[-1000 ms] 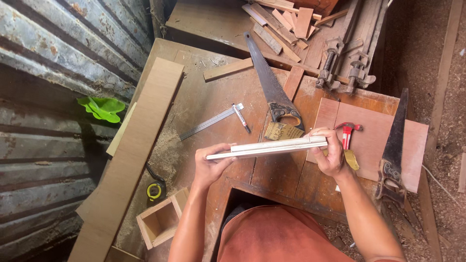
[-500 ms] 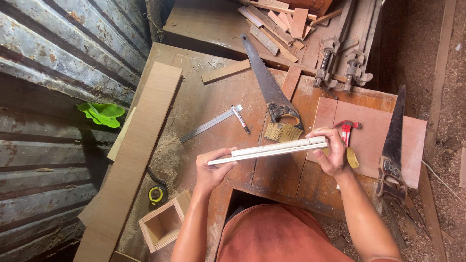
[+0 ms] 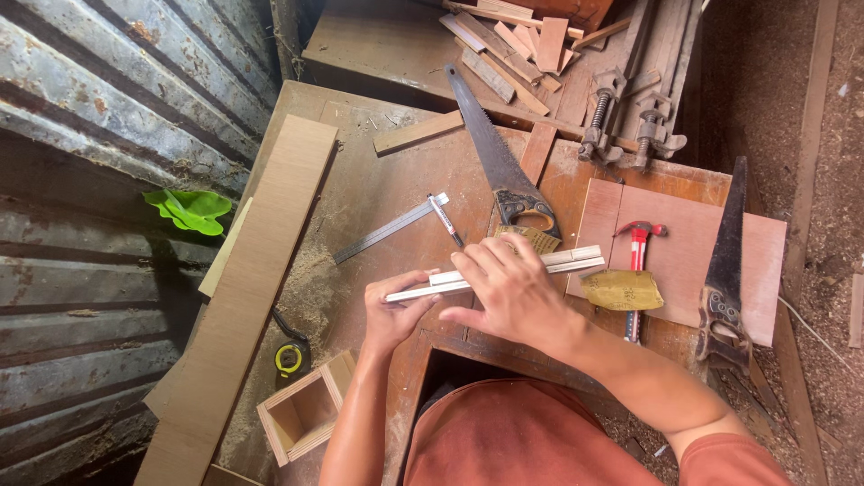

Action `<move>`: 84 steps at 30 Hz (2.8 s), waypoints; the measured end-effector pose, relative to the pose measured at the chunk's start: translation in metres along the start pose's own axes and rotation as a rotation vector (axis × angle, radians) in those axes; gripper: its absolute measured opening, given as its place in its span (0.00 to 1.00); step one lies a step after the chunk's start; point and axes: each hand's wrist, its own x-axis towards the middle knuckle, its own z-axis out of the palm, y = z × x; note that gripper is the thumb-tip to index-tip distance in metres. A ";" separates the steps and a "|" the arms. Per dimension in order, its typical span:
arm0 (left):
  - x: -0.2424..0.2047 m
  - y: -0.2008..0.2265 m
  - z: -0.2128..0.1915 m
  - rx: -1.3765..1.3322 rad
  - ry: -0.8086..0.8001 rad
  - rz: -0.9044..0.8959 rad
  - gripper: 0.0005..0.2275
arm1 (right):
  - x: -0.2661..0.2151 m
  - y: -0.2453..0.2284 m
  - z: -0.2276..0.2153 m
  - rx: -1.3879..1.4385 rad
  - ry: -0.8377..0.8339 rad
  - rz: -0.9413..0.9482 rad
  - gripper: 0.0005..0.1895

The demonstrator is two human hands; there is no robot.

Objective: The person sands a rectangular wooden plank with sandpaper, then uses a ruler and marker to draw cut lines on the plank. They pick up a hand saw and cut the plank along the marked line on a workbench.

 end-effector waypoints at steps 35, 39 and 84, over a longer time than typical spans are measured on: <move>0.032 -0.136 -0.038 -0.430 0.193 -0.549 0.18 | 0.005 0.023 0.020 0.107 -0.434 -0.021 0.19; 0.037 -0.175 -0.010 -0.094 0.057 -0.432 0.12 | 0.008 0.022 0.019 0.126 -0.418 -0.009 0.19; 0.054 0.048 -0.035 0.164 -0.308 0.060 0.18 | 0.006 0.025 0.029 0.178 -0.433 0.023 0.18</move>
